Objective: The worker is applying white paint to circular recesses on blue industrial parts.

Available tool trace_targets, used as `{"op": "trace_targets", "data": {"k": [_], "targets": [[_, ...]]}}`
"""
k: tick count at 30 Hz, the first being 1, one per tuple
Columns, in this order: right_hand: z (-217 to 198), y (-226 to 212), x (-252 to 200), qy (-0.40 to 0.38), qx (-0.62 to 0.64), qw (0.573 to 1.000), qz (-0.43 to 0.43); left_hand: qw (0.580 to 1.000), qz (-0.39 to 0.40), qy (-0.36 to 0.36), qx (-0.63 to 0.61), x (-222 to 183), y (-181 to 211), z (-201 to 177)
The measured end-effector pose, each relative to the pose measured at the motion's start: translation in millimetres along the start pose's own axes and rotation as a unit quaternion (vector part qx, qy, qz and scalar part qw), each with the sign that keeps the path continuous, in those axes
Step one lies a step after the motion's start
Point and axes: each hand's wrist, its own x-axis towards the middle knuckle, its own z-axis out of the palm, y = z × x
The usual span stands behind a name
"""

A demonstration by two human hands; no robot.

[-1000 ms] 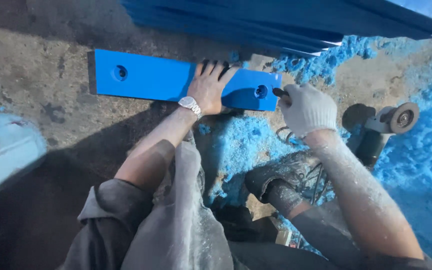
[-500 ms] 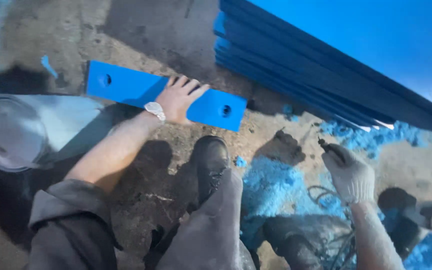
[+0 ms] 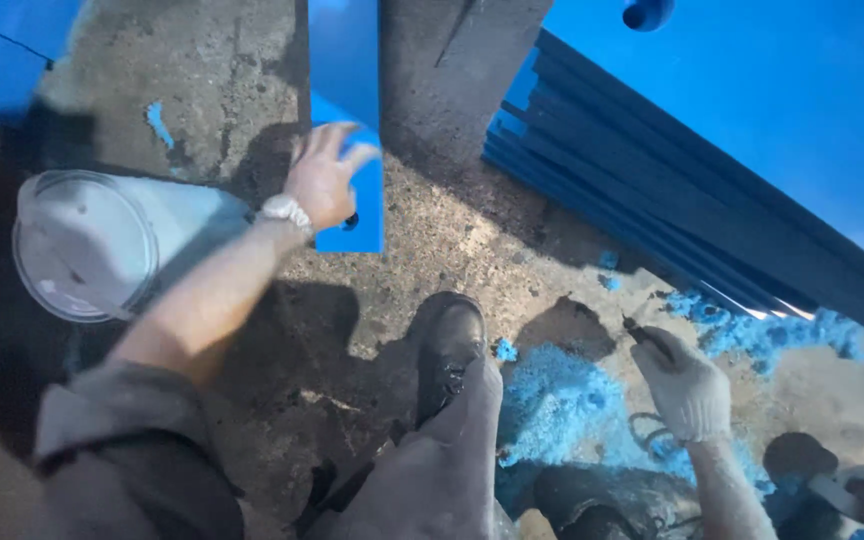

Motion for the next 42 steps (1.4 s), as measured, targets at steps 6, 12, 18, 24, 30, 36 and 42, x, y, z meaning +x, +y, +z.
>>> {"op": "trace_targets", "data": {"k": [6,12,18,24,30,36,42], "targets": [[12,9,-6,-0.002,0.012,1.000,-0.006,0.821,-0.485,0.094,-0.284,-37,72,30],[12,-16,-8,-0.013,0.047,0.999,0.000,0.882,-0.391,0.095,-0.247,-23,68,43],[16,-18,-7,-0.041,0.063,0.997,0.028,0.904,-0.375,0.127,-0.158,10,-42,74],[19,-26,-10,-0.017,0.141,0.988,0.057,0.834,-0.100,0.382,-0.385,60,72,-140],[54,34,2,0.025,0.510,0.847,0.149,0.858,0.248,0.397,-0.211,126,176,-253],[89,50,-8,0.032,0.602,0.768,0.215,0.919,0.212,0.307,-0.126,231,281,-252],[99,61,-14,0.009,0.534,0.817,0.217,0.951,0.208,0.205,-0.101,217,304,-273]]}}
